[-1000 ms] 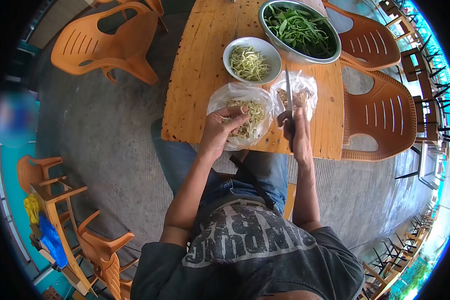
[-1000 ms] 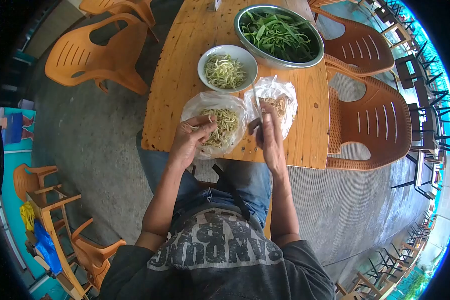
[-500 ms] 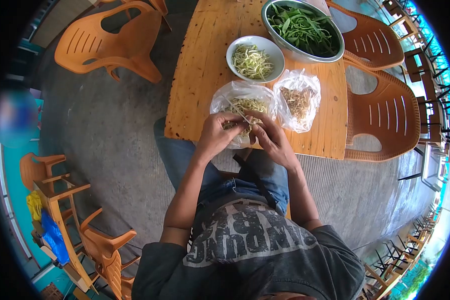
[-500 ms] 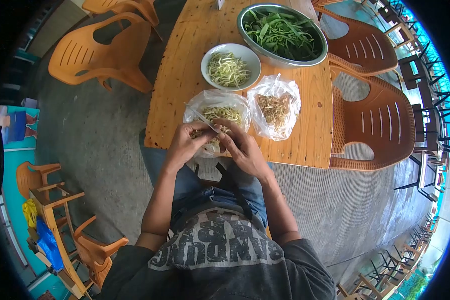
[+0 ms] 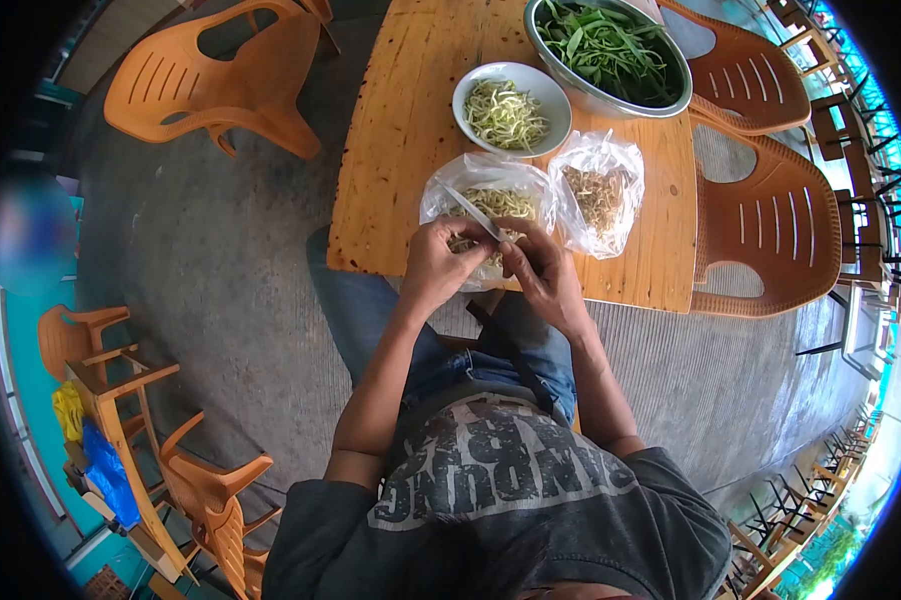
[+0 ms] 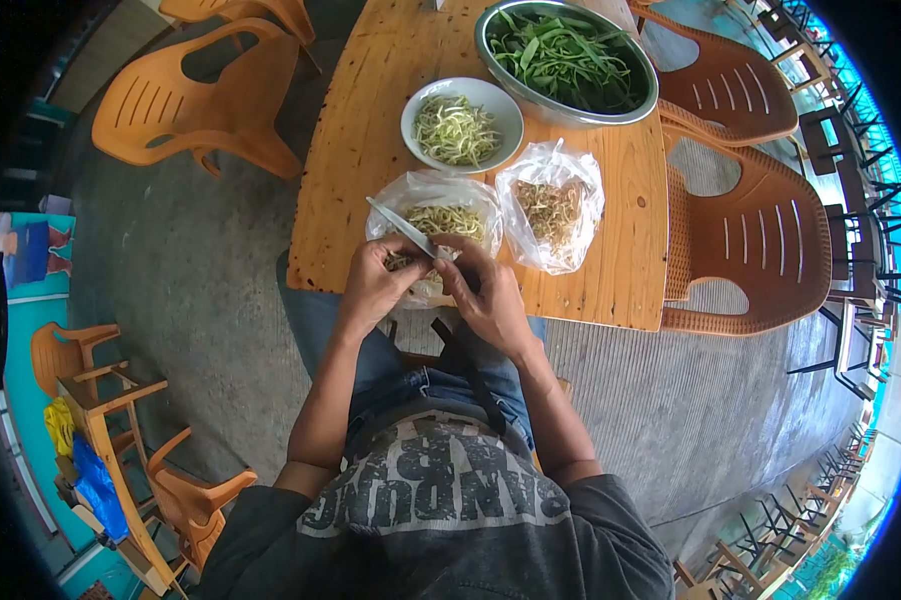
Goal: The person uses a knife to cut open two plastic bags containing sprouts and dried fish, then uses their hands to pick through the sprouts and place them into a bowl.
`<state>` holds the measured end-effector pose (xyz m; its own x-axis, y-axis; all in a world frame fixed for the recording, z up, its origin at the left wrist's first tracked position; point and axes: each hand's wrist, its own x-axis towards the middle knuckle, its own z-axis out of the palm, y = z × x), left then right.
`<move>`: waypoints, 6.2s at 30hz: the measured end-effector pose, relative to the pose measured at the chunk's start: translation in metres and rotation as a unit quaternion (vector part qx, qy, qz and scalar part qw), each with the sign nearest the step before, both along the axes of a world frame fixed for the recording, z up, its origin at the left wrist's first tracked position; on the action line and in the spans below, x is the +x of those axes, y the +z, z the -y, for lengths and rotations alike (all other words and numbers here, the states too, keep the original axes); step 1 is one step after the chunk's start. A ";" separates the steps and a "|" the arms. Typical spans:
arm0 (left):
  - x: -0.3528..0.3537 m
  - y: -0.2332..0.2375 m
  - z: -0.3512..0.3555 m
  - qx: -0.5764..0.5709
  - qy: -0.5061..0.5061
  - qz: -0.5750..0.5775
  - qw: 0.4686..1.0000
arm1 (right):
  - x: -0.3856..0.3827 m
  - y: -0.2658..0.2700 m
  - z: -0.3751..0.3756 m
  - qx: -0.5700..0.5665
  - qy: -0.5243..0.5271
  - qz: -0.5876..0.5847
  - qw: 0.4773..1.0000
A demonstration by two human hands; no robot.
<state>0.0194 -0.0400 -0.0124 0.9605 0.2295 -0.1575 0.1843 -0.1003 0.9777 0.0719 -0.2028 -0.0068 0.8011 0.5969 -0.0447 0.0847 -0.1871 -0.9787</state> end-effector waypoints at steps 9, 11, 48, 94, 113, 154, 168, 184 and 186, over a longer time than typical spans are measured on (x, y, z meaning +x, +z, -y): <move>-0.017 0.004 -0.010 -0.403 0.035 -0.026 0.914 | 0.037 0.007 0.033 0.053 -0.211 0.056 0.974; -0.021 0.003 -0.021 -0.452 0.044 -0.015 0.891 | 0.055 0.006 0.057 -0.139 -0.234 0.136 0.953; -0.019 -0.009 -0.004 -0.426 0.151 -0.013 0.892 | 0.035 -0.011 -0.020 -0.030 -0.139 0.106 0.984; 0.006 -0.004 0.035 -0.175 -0.039 0.014 0.984 | 0.014 0.004 0.027 0.078 -0.059 -0.076 0.992; -0.029 -0.003 -0.008 -0.523 0.119 -0.020 0.844 | 0.032 0.005 0.000 -0.164 -0.102 0.278 0.941; 0.000 0.007 0.017 -0.314 0.026 -0.024 0.949 | 0.016 0.017 -0.004 0.110 -0.096 -0.182 0.972; 0.033 0.016 0.043 -0.285 0.006 -0.036 0.958 | 0.011 0.025 0.048 0.102 -0.057 -0.106 0.987; 0.042 0.012 0.059 -0.236 -0.008 -0.011 0.972 | 0.013 0.009 0.058 0.127 -0.058 -0.108 0.984; 0.042 0.009 0.059 -0.219 -0.015 0.011 0.976 | 0.013 0.006 0.057 0.125 -0.067 -0.105 0.984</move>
